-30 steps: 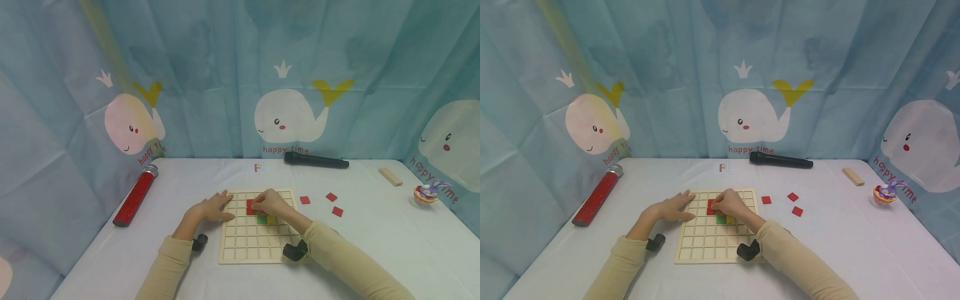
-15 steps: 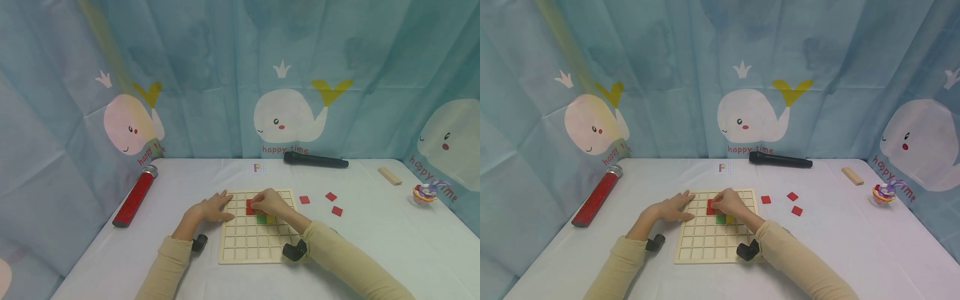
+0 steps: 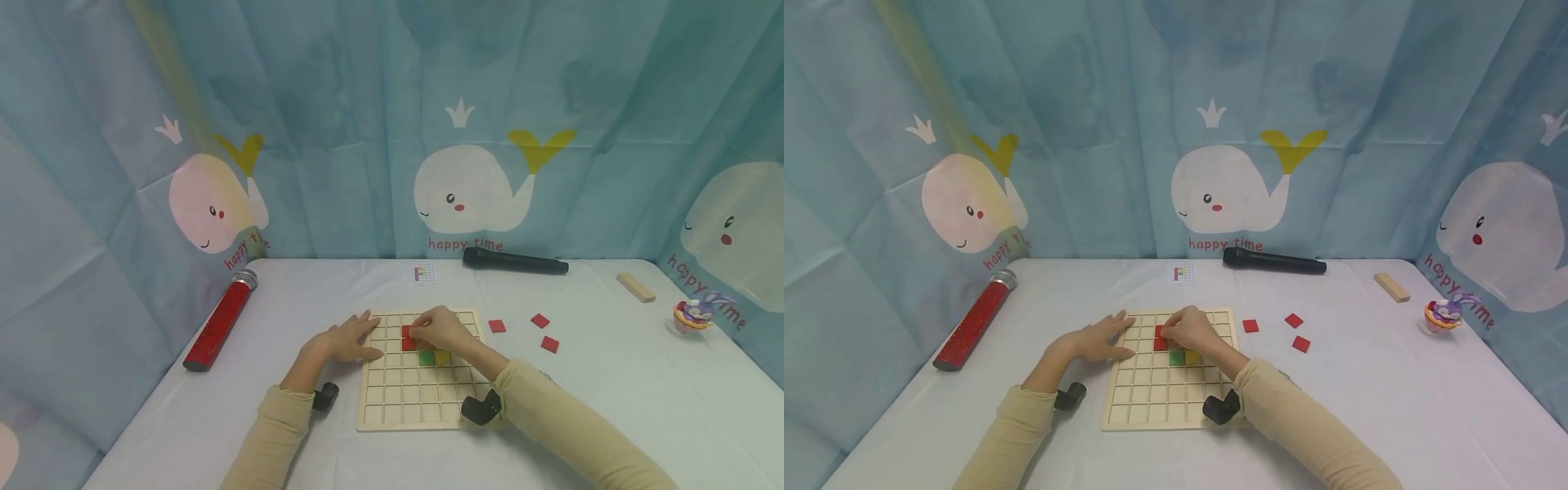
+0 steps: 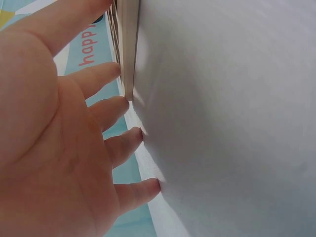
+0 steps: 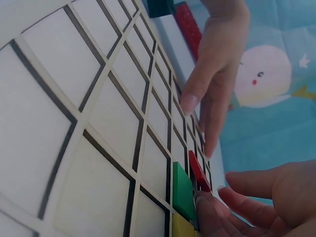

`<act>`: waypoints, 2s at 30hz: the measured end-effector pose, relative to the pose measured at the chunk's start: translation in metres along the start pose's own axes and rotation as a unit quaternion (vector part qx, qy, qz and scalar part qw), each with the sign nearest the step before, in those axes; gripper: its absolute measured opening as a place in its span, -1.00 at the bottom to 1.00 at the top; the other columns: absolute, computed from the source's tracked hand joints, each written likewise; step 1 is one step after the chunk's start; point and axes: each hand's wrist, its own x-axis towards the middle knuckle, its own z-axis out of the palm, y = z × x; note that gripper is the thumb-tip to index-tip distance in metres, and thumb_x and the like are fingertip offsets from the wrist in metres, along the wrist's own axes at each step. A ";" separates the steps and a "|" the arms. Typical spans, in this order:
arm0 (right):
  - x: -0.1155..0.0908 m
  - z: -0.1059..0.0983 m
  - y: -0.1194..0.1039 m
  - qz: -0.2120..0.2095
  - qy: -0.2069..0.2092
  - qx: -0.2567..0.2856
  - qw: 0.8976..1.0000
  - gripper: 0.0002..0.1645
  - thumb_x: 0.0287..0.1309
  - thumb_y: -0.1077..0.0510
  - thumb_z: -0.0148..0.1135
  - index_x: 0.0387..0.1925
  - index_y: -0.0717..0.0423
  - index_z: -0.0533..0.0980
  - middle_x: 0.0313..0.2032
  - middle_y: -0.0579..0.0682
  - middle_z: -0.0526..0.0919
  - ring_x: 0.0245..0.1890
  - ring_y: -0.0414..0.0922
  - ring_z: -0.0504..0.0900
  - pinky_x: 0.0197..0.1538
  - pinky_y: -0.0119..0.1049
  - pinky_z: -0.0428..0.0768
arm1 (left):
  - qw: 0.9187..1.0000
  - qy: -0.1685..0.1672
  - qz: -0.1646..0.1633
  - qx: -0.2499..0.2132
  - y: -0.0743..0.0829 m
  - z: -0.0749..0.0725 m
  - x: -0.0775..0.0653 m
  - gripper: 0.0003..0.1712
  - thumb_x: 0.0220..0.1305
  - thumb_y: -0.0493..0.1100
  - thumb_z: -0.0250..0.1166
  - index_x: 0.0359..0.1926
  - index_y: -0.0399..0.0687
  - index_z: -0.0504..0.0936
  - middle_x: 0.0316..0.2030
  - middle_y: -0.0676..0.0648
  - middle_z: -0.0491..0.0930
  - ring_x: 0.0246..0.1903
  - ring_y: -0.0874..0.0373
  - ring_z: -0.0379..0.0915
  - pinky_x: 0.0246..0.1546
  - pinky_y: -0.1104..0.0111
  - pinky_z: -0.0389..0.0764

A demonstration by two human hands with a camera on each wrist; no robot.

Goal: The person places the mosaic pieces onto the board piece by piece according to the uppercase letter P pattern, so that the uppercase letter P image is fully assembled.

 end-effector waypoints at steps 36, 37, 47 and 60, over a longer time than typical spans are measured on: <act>-0.017 -0.097 0.054 -0.042 -0.146 0.146 0.978 -0.39 0.33 -0.01 0.13 0.19 0.40 0.40 0.05 0.21 0.58 0.07 0.06 0.55 0.07 -0.17 0.54 | 1.000 -0.001 0.007 -0.011 -0.002 0.000 0.000 -0.11 0.26 0.18 0.22 0.47 -0.06 0.10 0.46 -0.19 -0.10 0.43 -0.15 -0.27 0.30 -0.20 -0.13; -0.019 -0.101 0.056 -0.041 -0.144 0.150 0.977 -0.40 0.34 0.01 0.12 0.19 0.42 0.39 0.06 0.22 0.57 0.08 0.07 0.54 0.07 -0.17 0.54 | 1.000 -0.001 0.008 -0.011 -0.003 0.000 0.000 -0.11 0.26 0.18 0.22 0.47 -0.06 0.10 0.46 -0.19 -0.10 0.43 -0.15 -0.27 0.30 -0.20 -0.13; -0.033 -0.135 0.080 -0.016 -0.108 0.127 0.986 -0.32 0.32 -0.05 0.13 0.23 0.42 0.35 0.07 0.24 0.56 0.07 0.05 0.55 0.07 -0.21 0.53 | 1.000 -0.001 0.007 -0.007 -0.003 0.000 0.000 -0.11 0.26 0.19 0.22 0.47 -0.05 0.10 0.47 -0.17 -0.11 0.43 -0.14 -0.28 0.31 -0.18 -0.13; -0.048 -0.166 0.110 -0.013 -0.087 0.116 0.989 -0.32 0.35 0.02 0.10 0.26 0.48 0.27 0.17 0.30 0.45 0.12 0.05 0.51 0.12 -0.19 0.50 | 1.000 0.006 0.008 -0.012 -0.002 0.001 -0.001 -0.13 0.27 0.18 0.22 0.46 -0.07 0.12 0.46 -0.21 -0.08 0.42 -0.17 -0.25 0.30 -0.18 -0.12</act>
